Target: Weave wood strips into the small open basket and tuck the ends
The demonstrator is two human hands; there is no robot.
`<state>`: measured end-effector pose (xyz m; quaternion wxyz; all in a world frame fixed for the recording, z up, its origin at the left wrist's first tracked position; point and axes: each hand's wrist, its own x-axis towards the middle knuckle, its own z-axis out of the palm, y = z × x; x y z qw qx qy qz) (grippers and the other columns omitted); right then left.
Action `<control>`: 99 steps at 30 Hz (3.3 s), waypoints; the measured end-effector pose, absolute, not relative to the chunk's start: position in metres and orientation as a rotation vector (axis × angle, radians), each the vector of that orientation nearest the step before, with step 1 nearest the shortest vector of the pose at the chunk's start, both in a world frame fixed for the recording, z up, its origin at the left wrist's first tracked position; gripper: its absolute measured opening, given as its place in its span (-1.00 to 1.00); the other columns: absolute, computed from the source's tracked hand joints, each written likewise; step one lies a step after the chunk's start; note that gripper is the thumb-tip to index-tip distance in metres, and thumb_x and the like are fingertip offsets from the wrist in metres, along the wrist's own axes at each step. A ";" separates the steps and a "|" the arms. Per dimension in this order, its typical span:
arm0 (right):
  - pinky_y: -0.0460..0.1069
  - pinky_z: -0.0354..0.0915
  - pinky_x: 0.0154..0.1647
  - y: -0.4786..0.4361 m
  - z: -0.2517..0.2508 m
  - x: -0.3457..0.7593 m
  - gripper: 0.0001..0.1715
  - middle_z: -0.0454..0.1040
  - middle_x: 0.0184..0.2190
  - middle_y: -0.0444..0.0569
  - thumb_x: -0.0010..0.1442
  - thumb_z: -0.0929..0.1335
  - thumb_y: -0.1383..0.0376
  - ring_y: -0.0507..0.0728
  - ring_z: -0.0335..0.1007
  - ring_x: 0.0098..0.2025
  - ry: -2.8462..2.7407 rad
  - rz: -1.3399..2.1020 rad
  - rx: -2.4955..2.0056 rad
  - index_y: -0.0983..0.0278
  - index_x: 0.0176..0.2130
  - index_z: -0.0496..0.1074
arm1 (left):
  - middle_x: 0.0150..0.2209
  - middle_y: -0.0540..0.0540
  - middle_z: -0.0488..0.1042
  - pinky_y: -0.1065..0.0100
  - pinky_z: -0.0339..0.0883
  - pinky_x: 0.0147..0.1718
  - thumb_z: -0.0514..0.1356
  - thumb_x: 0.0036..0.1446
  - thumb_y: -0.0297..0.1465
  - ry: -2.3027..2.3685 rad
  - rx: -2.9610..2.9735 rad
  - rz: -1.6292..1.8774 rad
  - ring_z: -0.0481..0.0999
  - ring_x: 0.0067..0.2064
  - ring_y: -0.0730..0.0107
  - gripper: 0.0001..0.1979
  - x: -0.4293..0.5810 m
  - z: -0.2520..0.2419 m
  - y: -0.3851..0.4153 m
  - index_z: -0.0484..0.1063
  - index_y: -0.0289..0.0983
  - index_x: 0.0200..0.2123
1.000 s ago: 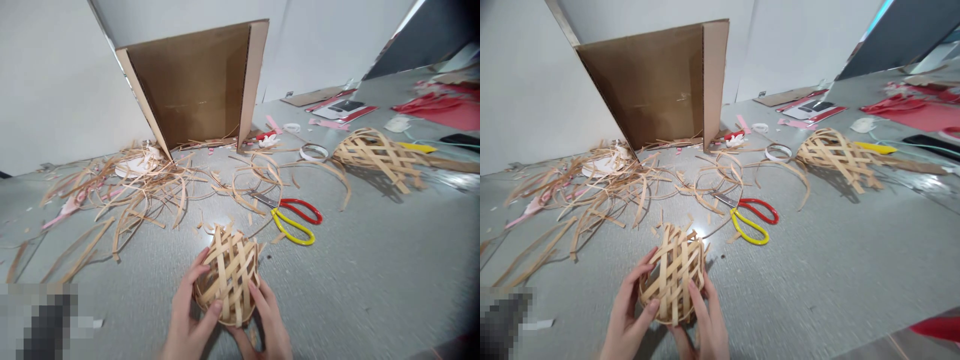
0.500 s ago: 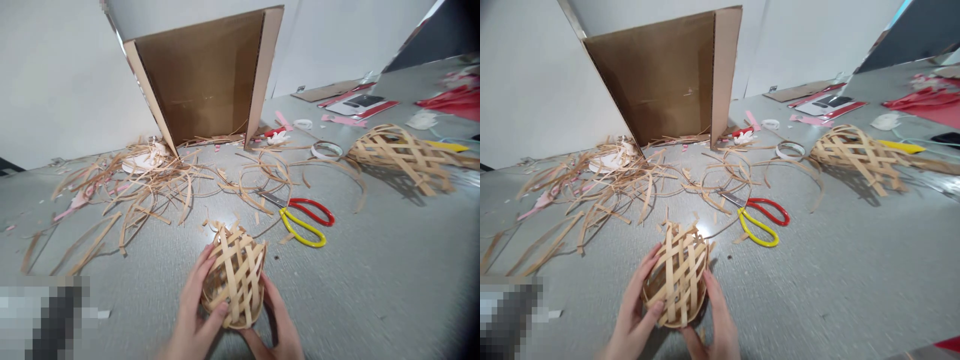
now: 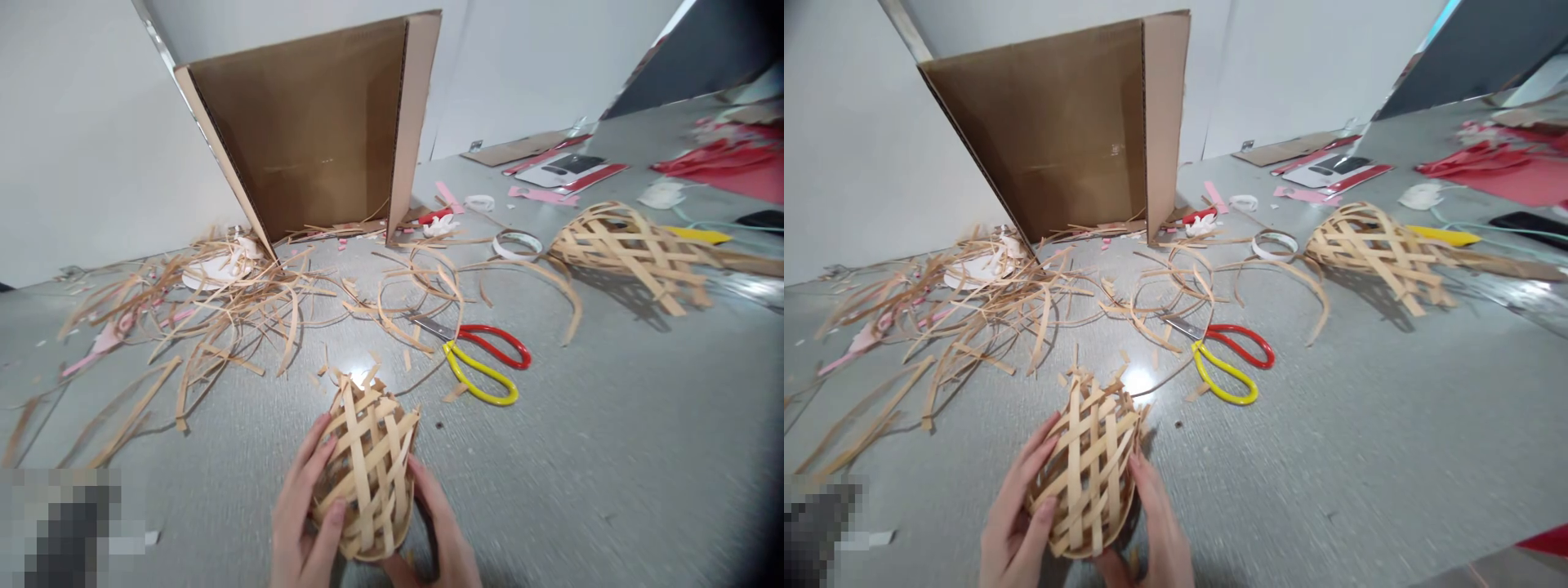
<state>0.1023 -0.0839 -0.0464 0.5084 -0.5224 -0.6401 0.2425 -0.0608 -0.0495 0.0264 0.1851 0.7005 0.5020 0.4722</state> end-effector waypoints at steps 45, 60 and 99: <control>0.16 0.52 -0.15 -0.074 -0.006 0.095 -0.36 0.41 -0.02 0.19 0.31 0.31 0.11 0.31 0.46 -0.05 -1.491 0.267 -1.290 0.22 0.30 0.20 | 0.35 -0.13 0.16 0.21 0.32 0.16 -0.06 0.35 -0.45 1.353 1.869 1.264 0.20 0.34 0.23 -0.61 -0.064 0.026 -0.054 0.30 -0.08 0.18; 0.09 0.51 -0.15 -0.075 0.006 0.113 -0.52 0.33 0.00 0.12 0.35 0.24 0.29 0.24 0.43 -0.06 -1.664 0.438 -1.131 0.15 0.23 0.28 | 0.33 -0.30 0.08 0.16 0.35 0.13 0.08 0.23 -0.43 1.379 2.259 1.165 0.22 0.32 0.10 -0.51 -0.065 0.036 -0.050 0.19 -0.21 0.23; 0.07 0.36 -0.19 0.014 0.084 0.136 -0.77 0.54 -0.38 -0.04 0.07 0.36 0.20 0.14 0.45 -0.30 -1.378 1.485 -1.204 0.26 -0.27 0.50 | 0.04 -0.25 0.40 -0.02 0.24 0.06 0.13 0.04 -0.45 1.521 2.801 0.988 0.30 0.13 -0.08 -0.46 -0.065 0.058 -0.048 0.33 -0.36 0.15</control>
